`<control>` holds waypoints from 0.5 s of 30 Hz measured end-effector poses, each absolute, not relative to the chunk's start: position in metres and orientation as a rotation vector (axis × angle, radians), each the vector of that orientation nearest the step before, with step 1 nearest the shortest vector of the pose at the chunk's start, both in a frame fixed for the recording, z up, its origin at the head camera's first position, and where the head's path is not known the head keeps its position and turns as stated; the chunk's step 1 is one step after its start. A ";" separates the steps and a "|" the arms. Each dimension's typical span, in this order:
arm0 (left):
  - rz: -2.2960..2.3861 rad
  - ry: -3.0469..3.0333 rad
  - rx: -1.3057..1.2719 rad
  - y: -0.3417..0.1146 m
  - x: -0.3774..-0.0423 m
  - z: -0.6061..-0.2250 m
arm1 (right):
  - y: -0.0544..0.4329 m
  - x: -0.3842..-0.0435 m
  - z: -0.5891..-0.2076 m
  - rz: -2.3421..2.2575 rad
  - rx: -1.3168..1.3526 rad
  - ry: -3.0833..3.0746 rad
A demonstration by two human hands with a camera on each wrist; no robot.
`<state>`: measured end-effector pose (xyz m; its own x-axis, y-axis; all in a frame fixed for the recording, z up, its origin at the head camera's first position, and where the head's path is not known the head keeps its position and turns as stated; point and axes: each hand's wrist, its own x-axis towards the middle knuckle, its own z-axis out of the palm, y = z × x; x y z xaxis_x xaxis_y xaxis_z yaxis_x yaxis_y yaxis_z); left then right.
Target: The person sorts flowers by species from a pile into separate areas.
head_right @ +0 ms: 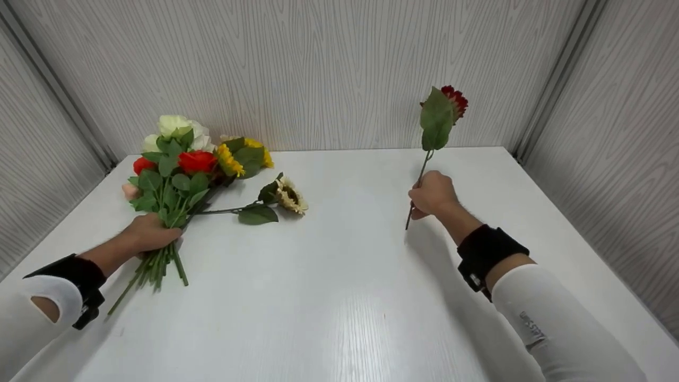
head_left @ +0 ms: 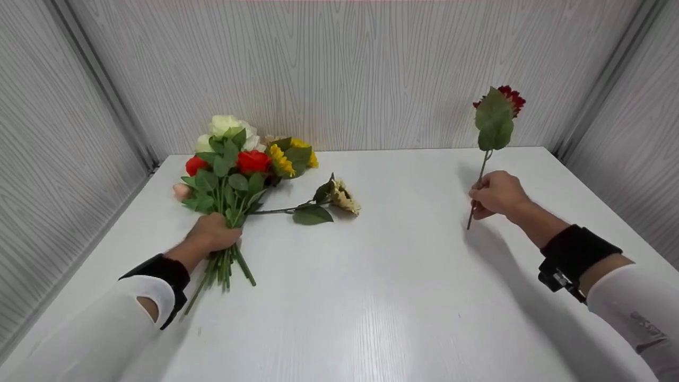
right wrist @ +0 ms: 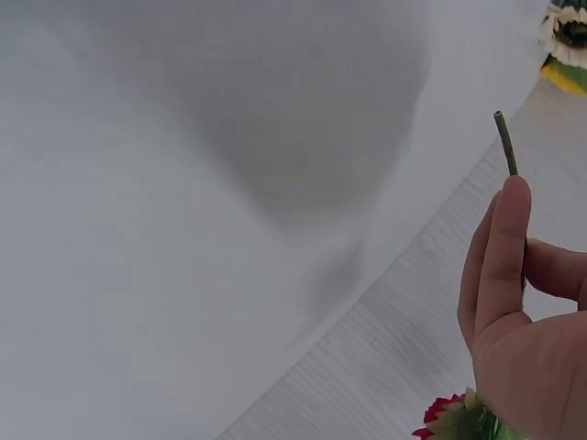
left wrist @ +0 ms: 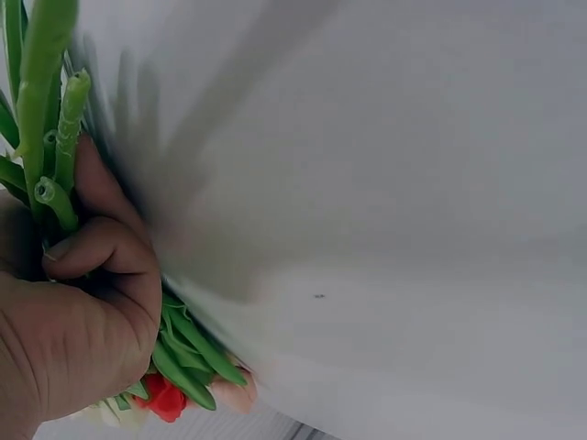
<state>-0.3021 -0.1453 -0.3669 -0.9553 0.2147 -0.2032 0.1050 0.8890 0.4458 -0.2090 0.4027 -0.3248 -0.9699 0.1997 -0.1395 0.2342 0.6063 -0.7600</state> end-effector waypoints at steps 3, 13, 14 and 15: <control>0.617 2.794 0.224 -0.146 -0.302 -0.366 | 0.425 -0.203 -0.319 -1.260 0.382 2.790; 0.544 2.767 0.229 -0.150 -0.303 -0.362 | 0.502 -0.176 -0.316 -1.009 0.416 2.851; 0.552 2.763 0.229 -0.150 -0.302 -0.362 | 0.509 -0.173 -0.315 -0.986 0.418 2.861; 0.556 2.758 0.230 -0.150 -0.301 -0.361 | 0.515 -0.170 -0.315 -0.962 0.419 2.871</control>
